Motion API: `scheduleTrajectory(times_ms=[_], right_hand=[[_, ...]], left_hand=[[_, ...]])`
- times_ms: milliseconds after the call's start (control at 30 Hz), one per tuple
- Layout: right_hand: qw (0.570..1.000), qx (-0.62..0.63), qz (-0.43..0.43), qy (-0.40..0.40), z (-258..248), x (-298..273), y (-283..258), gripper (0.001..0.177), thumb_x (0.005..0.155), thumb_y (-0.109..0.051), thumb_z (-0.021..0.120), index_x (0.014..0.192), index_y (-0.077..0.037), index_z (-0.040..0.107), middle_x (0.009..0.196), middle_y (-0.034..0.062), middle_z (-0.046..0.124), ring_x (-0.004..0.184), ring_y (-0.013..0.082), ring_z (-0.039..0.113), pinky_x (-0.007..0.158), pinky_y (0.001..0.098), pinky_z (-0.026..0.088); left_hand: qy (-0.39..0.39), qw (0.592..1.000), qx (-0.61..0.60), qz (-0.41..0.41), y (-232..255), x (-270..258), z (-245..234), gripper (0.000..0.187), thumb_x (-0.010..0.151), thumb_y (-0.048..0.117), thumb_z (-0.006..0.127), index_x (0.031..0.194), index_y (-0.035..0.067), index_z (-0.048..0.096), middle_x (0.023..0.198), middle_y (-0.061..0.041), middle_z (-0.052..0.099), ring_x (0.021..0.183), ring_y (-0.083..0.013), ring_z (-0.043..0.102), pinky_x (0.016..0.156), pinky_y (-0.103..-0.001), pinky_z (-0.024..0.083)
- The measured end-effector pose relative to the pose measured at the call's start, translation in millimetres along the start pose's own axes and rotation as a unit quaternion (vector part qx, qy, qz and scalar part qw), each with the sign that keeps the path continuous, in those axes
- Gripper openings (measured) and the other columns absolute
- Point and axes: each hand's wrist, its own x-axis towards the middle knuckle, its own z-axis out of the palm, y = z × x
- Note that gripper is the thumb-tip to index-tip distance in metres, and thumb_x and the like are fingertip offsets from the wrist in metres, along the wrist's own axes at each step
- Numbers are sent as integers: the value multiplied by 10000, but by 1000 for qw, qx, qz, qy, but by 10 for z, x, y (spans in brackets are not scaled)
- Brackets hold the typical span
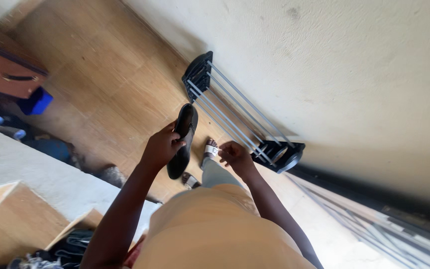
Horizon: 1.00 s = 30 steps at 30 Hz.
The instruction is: The person picks up a black boot from a pile of shoes and wipes its surface with a cloth.
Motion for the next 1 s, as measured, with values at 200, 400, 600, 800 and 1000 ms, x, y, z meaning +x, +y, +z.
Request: scheduleTrajectory(times_ms=[200, 400, 600, 800, 1000], right_hand=[[995, -95, -14, 20, -87, 817, -733, 420, 974, -269, 697, 1307, -45, 572, 669, 77, 602, 546, 123, 594, 479, 276, 486], [969, -228, 85, 32, -18, 1443, -1242, 688, 949, -272, 719, 1538, -133, 391, 703, 98, 649, 541, 158, 625, 462, 319, 508], [985, -143, 87, 34, -212, 2212, -768, 628, 939, -35, 625, 1537, -133, 460, 825, 141, 727, 588, 158, 683, 506, 323, 563], [994, -56, 47, 77, -406, 2957, -556, 657, 944, 36, 535, 1565, -87, 360, 949, 186, 716, 612, 205, 681, 512, 328, 587], [990, -43, 39, 130, -531, 3448, -290, 676, 935, 77, 504, 1568, -58, 311, 974, 205, 700, 632, 230, 707, 543, 337, 616]], left_hand=[[17, 997, 2, 75, 81, 483, 207, 179, 836, 181, 742, 869, 10, 704, 1344, -143, 640, 873, -379, 685, 739, -472, 550], [-37, 996, -3, 75, 7, 819, 347, 179, 868, 223, 724, 942, 60, 728, 1177, -130, 672, 888, -373, 686, 747, -483, 546], [-81, 996, 2, 32, -215, 1353, 397, 182, 942, 265, 727, 1014, 98, 733, 1140, -114, 702, 952, -305, 719, 839, -431, 575], [117, 958, -260, -17, -732, 1818, 578, 628, 837, 187, 754, 1395, 16, 521, 1344, -188, 592, 1105, -333, 670, 896, -391, 549], [170, 935, -167, -263, -1777, 1954, 1422, 457, 965, 297, 717, 1358, 81, 627, 1295, -179, 669, 1144, -306, 682, 981, -407, 551]])
